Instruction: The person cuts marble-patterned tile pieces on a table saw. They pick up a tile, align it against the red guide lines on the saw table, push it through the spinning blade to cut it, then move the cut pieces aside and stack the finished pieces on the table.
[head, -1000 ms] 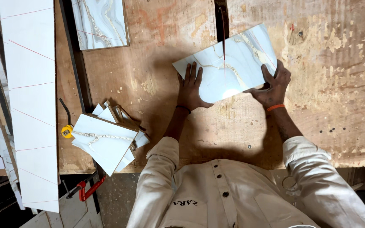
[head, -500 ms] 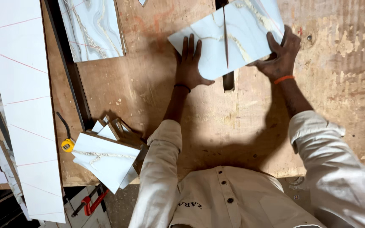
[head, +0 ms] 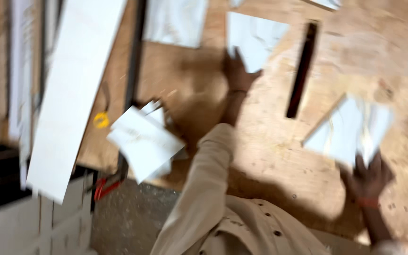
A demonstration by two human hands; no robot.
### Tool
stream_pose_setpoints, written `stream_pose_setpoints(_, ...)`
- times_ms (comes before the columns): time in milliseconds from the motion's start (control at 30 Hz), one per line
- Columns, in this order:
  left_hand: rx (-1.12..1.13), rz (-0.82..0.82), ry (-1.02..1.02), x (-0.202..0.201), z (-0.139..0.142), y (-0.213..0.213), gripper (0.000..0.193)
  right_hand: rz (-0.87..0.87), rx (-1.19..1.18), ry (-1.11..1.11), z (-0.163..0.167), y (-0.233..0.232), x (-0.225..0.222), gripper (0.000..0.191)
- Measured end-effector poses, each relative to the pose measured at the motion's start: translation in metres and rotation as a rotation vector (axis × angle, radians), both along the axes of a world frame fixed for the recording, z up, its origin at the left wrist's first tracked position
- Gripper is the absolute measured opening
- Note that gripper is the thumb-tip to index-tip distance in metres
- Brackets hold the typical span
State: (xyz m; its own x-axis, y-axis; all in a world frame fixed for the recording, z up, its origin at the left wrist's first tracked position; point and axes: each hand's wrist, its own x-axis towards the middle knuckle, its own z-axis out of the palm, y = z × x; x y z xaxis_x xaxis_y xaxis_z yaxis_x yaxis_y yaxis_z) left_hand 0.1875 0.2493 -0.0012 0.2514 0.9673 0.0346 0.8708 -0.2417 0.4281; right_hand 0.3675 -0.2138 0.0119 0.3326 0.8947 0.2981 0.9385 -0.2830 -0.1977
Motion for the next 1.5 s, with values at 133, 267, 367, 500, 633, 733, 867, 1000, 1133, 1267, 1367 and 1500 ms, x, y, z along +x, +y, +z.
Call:
stream_pose_setpoints(133,-0.011,0.139,-0.196,-0.03,0.026,-0.06,0.136,-0.099,0.005,0.118,0.009,-0.056,-0.072,0.065)
stream_pose_setpoints(267,0.066,0.098,-0.466,-0.128,0.072,-0.183,0.116,0.413,0.073,0.024,0.014,-0.065,-0.105,0.057)
stream_pose_setpoints(367,0.168,0.114,-0.406,-0.193,0.073,-0.236,0.109,-0.162,0.108,0.526,0.003,-0.066,-0.128,0.057)
stream_pose_setpoints(500,-0.154,0.032,-0.2,-0.199,0.041,-0.234,0.111,-0.241,0.04,0.437,-0.017,-0.069,-0.142,0.078)
stream_pose_setpoints(633,-0.141,0.122,-0.123,-0.17,0.011,-0.216,0.111,-0.208,-0.025,0.411,-0.026,-0.071,-0.129,0.067)
stream_pose_setpoints(733,-0.042,0.297,0.059,-0.169,0.001,-0.209,0.098,-0.207,-0.026,0.38,-0.031,-0.072,-0.124,0.058)
stream_pose_setpoints(867,-0.002,0.051,0.366,-0.176,-0.006,-0.198,0.073,-0.213,-0.028,0.27,-0.038,-0.073,-0.128,0.053)
stream_pose_setpoints(1000,-0.026,0.065,0.186,-0.174,-0.005,-0.187,0.066,-0.19,0.062,0.338,-0.039,-0.073,-0.13,0.053)
stream_pose_setpoints(1133,-0.119,0.115,0.01,-0.19,0.01,-0.213,0.068,-0.22,0.054,0.296,-0.039,-0.073,-0.131,0.053)
stream_pose_setpoints(1267,-0.041,-0.011,-0.277,-0.23,0.052,-0.215,0.071,-0.275,0.06,0.356,-0.043,-0.072,-0.138,0.054)
stream_pose_setpoints(1367,0.19,-0.208,0.0,-0.258,0.081,-0.153,0.088,-0.331,0.102,0.529,-0.046,-0.073,-0.139,0.067)
stream_pose_setpoints(1500,0.073,-0.381,0.308,-0.307,0.097,-0.1,0.074,-0.269,0.041,0.304,-0.043,-0.071,-0.134,0.052)
